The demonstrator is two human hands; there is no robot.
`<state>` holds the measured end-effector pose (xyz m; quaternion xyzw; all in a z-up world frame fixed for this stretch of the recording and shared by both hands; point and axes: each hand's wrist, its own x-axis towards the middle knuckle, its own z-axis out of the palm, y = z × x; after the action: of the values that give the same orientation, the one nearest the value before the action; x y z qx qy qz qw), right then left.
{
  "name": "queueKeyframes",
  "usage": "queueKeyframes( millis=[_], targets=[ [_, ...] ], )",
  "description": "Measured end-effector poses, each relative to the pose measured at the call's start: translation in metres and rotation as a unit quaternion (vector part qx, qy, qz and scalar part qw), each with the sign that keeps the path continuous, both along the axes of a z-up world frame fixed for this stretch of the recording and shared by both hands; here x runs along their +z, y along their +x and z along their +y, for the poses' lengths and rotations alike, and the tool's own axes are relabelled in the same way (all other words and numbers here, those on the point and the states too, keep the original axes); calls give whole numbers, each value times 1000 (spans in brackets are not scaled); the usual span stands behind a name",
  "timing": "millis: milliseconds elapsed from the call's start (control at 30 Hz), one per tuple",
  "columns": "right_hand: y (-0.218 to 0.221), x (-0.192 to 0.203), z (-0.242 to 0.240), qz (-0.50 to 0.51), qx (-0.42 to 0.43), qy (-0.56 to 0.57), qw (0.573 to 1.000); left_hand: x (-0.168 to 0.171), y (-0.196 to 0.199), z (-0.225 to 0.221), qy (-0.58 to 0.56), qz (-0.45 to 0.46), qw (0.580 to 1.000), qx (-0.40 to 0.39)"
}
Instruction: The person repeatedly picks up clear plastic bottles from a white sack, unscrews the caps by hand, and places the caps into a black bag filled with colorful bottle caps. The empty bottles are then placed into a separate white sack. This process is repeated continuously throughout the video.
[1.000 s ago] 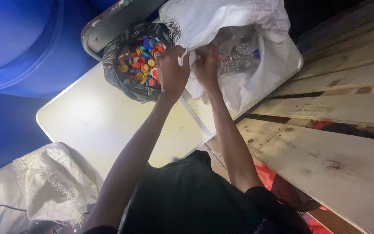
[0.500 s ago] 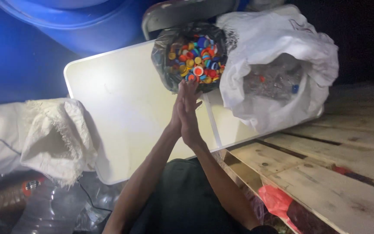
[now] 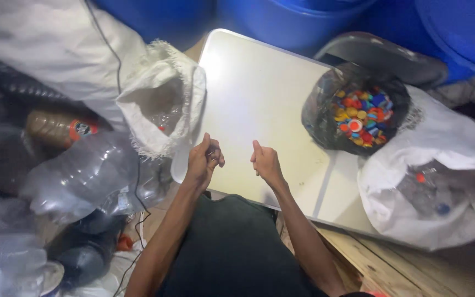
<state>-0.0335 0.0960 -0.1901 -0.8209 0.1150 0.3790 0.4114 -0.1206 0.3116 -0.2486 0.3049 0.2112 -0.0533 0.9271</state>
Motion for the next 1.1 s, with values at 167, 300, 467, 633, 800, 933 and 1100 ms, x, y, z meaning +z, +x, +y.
queueKeyframes(
  millis=[167,300,467,633,800,933,1100],
  targets=[
    [-28,15,82,-158,81,139,974,69,8,78,158,-25,983,85],
    [-31,21,147,-216,173,182,943,49,10,130,484,-43,869,98],
    [-8,6,219,-246,209,197,926,-19,21,163,494,126,859,38],
    [25,20,270,-420,319,113,842,-35,5,171,707,130,693,-52],
    [61,-8,306,-442,421,91,787,-21,-5,165,753,163,625,-129],
    [92,-133,311,-390,469,28,792,-32,-6,158,774,195,586,-142],
    [98,-243,311,-433,563,-79,700,-33,0,155,767,234,567,-190]
  ],
)
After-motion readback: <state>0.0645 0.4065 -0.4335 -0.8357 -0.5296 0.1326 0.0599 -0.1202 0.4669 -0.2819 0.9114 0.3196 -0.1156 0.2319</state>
